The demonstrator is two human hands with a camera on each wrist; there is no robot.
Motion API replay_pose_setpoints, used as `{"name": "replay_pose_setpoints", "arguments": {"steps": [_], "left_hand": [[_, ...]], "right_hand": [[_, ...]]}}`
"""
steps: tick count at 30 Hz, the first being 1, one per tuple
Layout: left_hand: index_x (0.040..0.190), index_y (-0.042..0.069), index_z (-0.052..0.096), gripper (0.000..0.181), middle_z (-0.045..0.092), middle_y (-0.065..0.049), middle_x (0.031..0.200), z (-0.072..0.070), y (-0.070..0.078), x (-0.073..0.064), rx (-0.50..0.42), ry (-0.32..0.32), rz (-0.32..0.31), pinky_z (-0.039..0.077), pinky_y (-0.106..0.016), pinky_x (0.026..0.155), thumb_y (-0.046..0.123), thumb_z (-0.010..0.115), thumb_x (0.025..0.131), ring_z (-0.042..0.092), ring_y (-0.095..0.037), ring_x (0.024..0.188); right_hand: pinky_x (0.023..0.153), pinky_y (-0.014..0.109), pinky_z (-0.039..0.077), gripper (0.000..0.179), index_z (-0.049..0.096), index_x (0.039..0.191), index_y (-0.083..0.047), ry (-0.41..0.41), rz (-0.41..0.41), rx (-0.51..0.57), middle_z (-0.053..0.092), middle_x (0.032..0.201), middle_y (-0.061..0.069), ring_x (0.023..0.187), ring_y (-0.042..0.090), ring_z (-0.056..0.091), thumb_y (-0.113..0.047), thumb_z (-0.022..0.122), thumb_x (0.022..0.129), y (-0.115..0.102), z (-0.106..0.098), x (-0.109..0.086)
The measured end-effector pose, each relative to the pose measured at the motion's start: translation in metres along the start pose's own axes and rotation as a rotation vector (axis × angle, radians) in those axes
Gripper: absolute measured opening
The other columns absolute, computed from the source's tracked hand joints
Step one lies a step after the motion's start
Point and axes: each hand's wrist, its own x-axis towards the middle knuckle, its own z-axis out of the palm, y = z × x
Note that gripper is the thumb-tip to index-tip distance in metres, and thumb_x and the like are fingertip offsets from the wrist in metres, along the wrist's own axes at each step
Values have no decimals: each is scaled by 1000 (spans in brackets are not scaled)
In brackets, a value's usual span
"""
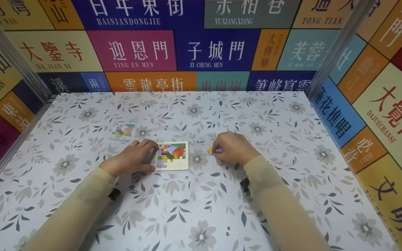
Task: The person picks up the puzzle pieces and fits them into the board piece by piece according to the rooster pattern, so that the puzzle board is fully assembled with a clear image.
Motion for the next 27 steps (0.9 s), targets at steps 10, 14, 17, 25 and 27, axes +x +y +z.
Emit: {"name": "replay_pose_setpoints", "arguments": {"steps": [10, 14, 17, 25, 27], "left_hand": [[145, 13, 50, 69, 45, -6, 155, 0, 0, 0, 5, -3, -3, 40, -58, 110, 37, 81, 89, 44, -36, 131], [144, 12, 50, 68, 46, -7, 154, 0, -1, 0, 10, -7, -4, 41, -57, 109, 38, 81, 89, 44, -36, 130], [144, 12, 50, 68, 46, -7, 154, 0, -1, 0, 14, -9, -3, 41, -57, 109, 38, 81, 89, 44, -36, 130], [146, 13, 50, 69, 45, -6, 155, -1, 0, 1, 2, -19, -10, 39, -56, 112, 36, 81, 89, 44, -35, 131], [146, 13, 50, 69, 45, -6, 155, -1, 1, 2, 3, -23, -13, 38, -56, 113, 36, 81, 89, 44, -35, 132]], "right_hand": [[67, 31, 48, 7, 82, 90, -22, 49, -58, -42, 72, 91, -4, 74, 15, 60, -20, 83, 83, -19, 5, 3], [69, 31, 50, 9, 82, 91, -22, 42, -86, -59, 73, 94, -6, 77, 16, 63, -20, 81, 83, -29, 9, 7], [73, 33, 52, 9, 82, 93, -22, 30, -104, -46, 74, 95, -7, 80, 17, 66, -20, 80, 84, -37, 11, 10], [81, 36, 55, 9, 82, 93, -22, 27, -134, -27, 74, 96, -8, 88, 15, 67, -20, 81, 85, -54, 17, 17], [81, 36, 55, 9, 83, 94, -23, 23, -141, -29, 73, 95, -8, 88, 13, 66, -21, 81, 85, -58, 19, 18]]}}
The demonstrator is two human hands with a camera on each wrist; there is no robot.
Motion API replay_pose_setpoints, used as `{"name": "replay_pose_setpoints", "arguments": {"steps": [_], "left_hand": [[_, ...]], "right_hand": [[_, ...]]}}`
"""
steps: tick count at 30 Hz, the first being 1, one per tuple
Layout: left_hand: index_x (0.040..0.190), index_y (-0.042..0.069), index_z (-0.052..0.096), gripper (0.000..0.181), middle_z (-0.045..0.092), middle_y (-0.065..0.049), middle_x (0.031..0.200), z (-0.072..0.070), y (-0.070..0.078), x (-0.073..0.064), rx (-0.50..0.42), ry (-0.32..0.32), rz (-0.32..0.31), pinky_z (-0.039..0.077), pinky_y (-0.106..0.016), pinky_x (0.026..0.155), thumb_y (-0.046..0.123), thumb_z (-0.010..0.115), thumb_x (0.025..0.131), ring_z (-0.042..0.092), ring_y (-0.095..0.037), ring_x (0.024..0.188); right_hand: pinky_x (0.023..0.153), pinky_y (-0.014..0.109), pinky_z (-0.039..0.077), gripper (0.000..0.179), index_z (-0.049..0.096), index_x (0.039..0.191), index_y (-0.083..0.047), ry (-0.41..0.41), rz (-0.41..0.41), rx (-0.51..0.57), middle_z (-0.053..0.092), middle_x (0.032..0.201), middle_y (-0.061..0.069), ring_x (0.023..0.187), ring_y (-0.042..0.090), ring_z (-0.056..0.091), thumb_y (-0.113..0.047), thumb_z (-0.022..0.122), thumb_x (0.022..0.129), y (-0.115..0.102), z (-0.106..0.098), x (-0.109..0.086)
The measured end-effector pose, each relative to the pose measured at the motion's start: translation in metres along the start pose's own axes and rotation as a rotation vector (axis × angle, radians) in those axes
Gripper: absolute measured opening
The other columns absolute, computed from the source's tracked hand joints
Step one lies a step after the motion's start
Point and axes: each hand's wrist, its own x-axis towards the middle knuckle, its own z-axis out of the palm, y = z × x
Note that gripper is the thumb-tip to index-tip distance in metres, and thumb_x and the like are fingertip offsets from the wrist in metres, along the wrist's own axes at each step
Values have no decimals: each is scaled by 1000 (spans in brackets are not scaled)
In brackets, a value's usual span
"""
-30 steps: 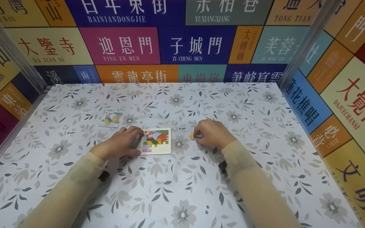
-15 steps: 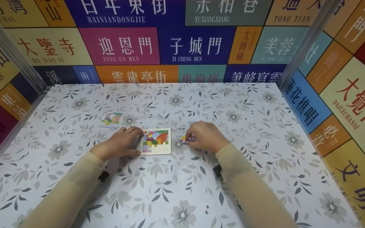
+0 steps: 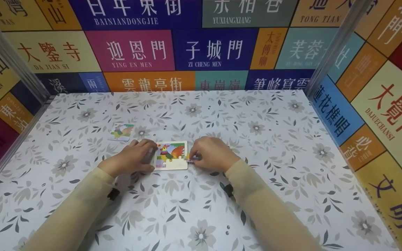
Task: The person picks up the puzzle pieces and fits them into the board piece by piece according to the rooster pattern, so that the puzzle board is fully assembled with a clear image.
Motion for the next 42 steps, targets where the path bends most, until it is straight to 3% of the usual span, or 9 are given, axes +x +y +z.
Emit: {"name": "replay_pose_setpoints", "arguments": {"steps": [16, 25, 32, 42], "left_hand": [[145, 11, 50, 68, 45, -7, 154, 0, -2, -2, -11, 24, 18, 40, -58, 109, 35, 81, 90, 43, -37, 130], [144, 11, 50, 68, 46, -7, 153, 2, -1, 0, 8, 22, 12, 41, -57, 108, 36, 81, 89, 45, -37, 130], [143, 11, 51, 68, 46, -7, 153, 2, -1, -1, 16, 29, 7, 41, -57, 107, 38, 81, 89, 45, -37, 129], [142, 10, 51, 68, 47, -7, 152, 3, 0, -1, 22, 44, 25, 43, -59, 105, 37, 81, 88, 46, -38, 127]], "right_hand": [[77, 32, 54, 12, 83, 96, -25, 1, -57, -9, 72, 96, -9, 84, 10, 64, -36, 80, 91, -29, 9, 24], [83, 35, 57, 9, 83, 96, -23, -23, -128, -54, 75, 103, -4, 94, 15, 69, -29, 80, 90, -38, 16, 35], [84, 35, 57, 8, 83, 96, -22, -58, -127, -72, 75, 104, -3, 96, 17, 69, -26, 80, 89, -40, 17, 41], [82, 36, 57, 8, 83, 95, -22, -31, -144, -82, 75, 103, -2, 95, 18, 69, -22, 81, 87, -41, 21, 40]]}}
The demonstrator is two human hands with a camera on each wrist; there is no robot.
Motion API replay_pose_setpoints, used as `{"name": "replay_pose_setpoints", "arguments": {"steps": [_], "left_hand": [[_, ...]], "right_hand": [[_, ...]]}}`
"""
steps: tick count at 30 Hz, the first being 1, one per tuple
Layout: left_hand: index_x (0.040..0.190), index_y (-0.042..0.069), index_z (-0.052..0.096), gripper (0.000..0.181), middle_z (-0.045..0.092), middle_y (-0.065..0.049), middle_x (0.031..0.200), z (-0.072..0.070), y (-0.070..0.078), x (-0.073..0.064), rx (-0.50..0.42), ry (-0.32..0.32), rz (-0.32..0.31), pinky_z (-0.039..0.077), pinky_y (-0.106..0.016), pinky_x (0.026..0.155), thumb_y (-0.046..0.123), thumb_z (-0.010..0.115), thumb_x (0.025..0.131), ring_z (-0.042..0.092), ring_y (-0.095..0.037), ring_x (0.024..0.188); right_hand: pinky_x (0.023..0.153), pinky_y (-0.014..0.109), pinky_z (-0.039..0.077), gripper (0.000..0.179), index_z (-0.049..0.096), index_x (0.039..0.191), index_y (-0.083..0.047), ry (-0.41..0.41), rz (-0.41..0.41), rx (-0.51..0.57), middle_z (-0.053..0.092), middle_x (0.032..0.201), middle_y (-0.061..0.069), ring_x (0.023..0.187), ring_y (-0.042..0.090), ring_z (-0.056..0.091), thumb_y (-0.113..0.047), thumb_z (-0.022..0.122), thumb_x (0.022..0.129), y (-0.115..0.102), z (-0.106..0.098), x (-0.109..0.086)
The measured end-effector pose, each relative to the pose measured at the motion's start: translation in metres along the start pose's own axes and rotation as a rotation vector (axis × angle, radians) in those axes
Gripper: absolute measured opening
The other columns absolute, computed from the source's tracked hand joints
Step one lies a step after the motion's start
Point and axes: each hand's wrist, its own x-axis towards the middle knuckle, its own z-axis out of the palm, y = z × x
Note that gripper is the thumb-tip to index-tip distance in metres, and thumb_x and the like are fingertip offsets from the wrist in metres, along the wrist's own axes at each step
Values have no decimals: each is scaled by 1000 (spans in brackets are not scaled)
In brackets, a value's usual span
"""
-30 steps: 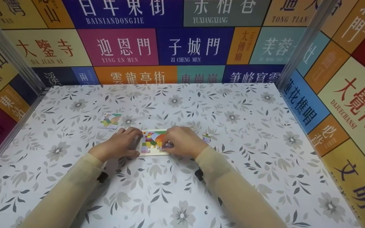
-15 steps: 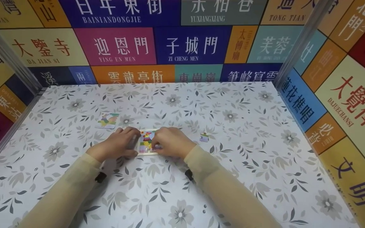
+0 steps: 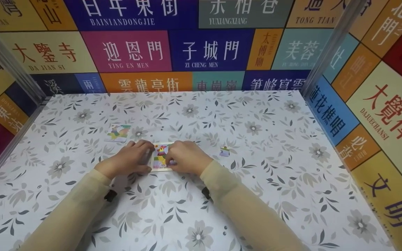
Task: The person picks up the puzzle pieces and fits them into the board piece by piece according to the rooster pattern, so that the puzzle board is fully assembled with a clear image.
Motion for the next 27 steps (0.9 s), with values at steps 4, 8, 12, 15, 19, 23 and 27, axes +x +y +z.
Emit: {"name": "replay_pose_setpoints", "arguments": {"steps": [4, 8, 12, 15, 19, 23, 27], "left_hand": [[142, 10, 51, 68, 47, -7, 151, 0, -1, -1, -6, 2, 6, 43, -60, 105, 36, 82, 88, 45, -39, 127], [143, 10, 50, 68, 47, -7, 152, -1, -1, -1, -2, 1, -2, 42, -58, 106, 36, 82, 88, 45, -37, 128], [144, 10, 50, 69, 47, -8, 152, -1, 0, 0, -3, -1, -5, 42, -58, 107, 37, 82, 88, 45, -37, 129], [144, 10, 51, 69, 47, -8, 153, -1, 0, 0, -9, -6, -10, 41, -58, 108, 36, 82, 88, 45, -37, 130], [144, 10, 51, 69, 47, -7, 152, -1, 0, 1, -10, -7, -14, 41, -57, 109, 36, 81, 88, 45, -37, 131], [145, 11, 50, 69, 47, -7, 153, -1, 0, 1, -7, -10, -17, 41, -58, 109, 36, 81, 88, 45, -38, 132], [146, 11, 50, 70, 46, -7, 155, 0, 0, 0, -14, -22, -21, 40, -58, 111, 37, 81, 89, 45, -38, 133]], "right_hand": [[82, 37, 57, 10, 83, 97, -23, -8, -4, 1, 74, 103, -2, 96, 18, 70, -22, 80, 87, 0, 1, 0], [85, 37, 57, 11, 84, 99, -22, -25, 4, 28, 73, 105, -2, 97, 18, 70, -23, 79, 89, 0, 0, 1], [86, 38, 57, 12, 84, 102, -22, -44, 18, 47, 72, 106, -2, 97, 17, 69, -25, 79, 91, 0, 0, 1], [85, 38, 56, 13, 84, 103, -23, -52, 26, 49, 71, 106, -2, 96, 17, 68, -26, 78, 92, 0, 1, 1], [85, 38, 56, 13, 84, 102, -22, -55, 38, 61, 70, 106, -2, 96, 17, 68, -25, 78, 92, 0, 1, 1], [88, 38, 55, 14, 83, 104, -22, -72, 42, 76, 70, 108, -1, 98, 18, 67, -24, 76, 92, 0, 1, 1], [92, 37, 55, 16, 83, 106, -21, -88, 46, 110, 70, 114, -1, 101, 17, 66, -23, 75, 93, 2, 0, -3]]}}
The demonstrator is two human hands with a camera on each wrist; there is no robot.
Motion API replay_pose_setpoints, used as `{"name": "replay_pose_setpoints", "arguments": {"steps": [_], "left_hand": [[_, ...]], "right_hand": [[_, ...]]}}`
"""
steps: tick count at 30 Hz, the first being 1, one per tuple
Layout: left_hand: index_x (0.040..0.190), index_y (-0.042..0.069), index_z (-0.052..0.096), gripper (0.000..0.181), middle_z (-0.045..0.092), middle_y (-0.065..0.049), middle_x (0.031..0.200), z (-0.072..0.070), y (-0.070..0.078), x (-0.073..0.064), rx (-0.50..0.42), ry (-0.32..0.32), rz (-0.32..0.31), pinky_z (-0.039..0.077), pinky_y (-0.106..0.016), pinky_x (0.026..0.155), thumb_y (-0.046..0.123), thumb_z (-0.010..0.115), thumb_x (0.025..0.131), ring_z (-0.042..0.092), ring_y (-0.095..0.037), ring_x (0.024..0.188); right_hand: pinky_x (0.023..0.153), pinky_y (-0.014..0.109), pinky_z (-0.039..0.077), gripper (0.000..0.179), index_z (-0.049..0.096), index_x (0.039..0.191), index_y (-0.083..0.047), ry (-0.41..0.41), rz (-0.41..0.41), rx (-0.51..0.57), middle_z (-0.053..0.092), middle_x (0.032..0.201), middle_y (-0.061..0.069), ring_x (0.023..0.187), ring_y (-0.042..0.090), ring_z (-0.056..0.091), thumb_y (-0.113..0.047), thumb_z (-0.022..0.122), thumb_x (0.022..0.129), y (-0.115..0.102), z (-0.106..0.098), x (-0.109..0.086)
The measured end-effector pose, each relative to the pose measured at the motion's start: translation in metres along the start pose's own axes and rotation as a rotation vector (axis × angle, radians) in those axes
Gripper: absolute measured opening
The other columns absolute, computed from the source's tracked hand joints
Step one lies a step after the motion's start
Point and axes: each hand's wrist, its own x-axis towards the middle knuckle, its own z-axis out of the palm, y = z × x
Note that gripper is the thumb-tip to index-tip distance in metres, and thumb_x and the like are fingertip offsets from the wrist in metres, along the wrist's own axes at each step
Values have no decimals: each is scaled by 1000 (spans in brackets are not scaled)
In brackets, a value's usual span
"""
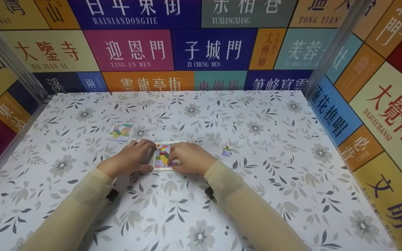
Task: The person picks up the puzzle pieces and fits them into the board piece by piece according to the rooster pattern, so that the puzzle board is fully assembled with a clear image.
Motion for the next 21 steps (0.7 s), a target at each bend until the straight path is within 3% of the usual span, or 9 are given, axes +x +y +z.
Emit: {"name": "replay_pose_setpoints", "arguments": {"steps": [6, 13, 21], "left_hand": [[144, 12, 49, 68, 44, -6, 155, 1, -2, -1, 11, 5, 6, 41, -58, 108, 35, 81, 88, 44, -36, 131], [145, 12, 49, 70, 44, -8, 155, 0, -1, 0, -2, 1, 3, 40, -57, 110, 36, 81, 88, 44, -37, 132], [146, 13, 48, 69, 44, -7, 156, 1, -1, 0, -15, -12, -16, 38, -56, 113, 35, 80, 89, 43, -35, 133]], "right_hand": [[97, 39, 53, 15, 81, 105, -18, 35, 28, 63, 71, 119, 0, 107, 18, 66, -20, 75, 92, 7, -2, -12], [85, 36, 55, 10, 81, 100, -18, 90, 79, 42, 70, 107, -4, 92, 15, 65, -19, 77, 91, 18, -8, -28], [89, 39, 53, 7, 80, 97, -21, 94, 233, 64, 69, 107, -7, 99, 15, 64, -20, 76, 91, 29, -21, -48]]}}
